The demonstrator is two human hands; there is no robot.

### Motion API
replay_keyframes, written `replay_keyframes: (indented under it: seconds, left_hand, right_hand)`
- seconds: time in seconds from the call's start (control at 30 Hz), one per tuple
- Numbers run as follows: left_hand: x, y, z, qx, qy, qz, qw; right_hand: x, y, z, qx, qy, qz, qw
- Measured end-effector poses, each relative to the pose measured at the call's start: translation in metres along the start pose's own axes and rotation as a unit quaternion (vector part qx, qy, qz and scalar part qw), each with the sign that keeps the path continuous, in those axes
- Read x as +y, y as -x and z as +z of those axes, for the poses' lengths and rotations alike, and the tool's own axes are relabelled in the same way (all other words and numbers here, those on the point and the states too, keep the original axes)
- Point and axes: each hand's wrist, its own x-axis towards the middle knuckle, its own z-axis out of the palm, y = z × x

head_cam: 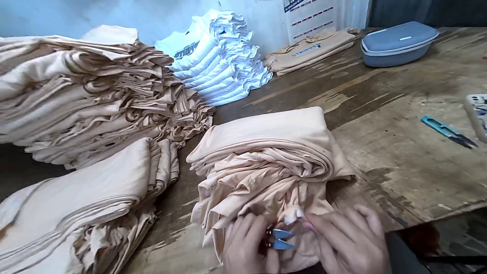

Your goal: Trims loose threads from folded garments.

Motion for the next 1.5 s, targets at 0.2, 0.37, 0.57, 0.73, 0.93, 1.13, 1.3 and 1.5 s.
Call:
replay_keyframes:
  seconds: [0.2,0.37,0.57,0.73,0.93,1.13,1.3,1.5]
  left_hand:
    - [0.010,0.004,-0.012,0.034,0.015,0.084,0.996]
    - [0.024,-0.002,0.008,0.094,-0.108,0.228,0.963]
    - [0.018,-0.006,-0.003,0.104,-0.115,0.222,0.963]
    - [0.016,-0.007,0.003,0.077,-0.150,0.255,0.952]
    - [0.014,-0.016,0.000,-0.041,-0.040,0.117,0.991]
    - [-0.006,-0.027,-0.010,-0.081,0.151,0.036,0.985]
    - [-0.006,-0.026,-0.009,-0.086,0.168,0.024,0.982]
    - [-0.006,-0.023,-0.009,-0.058,0.129,0.033,0.989]
  right_hand:
    - [-0.001,0.015,-0.033,-0.035,-0.022,0.024,0.999]
    - [-0.007,0.016,-0.030,-0.043,-0.038,0.035,0.998]
    - [0.000,0.015,-0.025,-0.051,-0.116,0.086,0.988]
    - [0.000,0.015,-0.022,-0.051,-0.171,0.097,0.979]
    - [0.004,0.021,-0.027,-0.178,-0.070,0.035,0.981]
    - [-0.001,0.015,-0.036,-0.257,-0.125,0.009,0.958]
    - [-0.012,-0.001,-0.022,-0.052,-0.053,0.052,0.996]
    - [-0.003,0.002,0.000,0.036,-0.100,0.046,0.993]
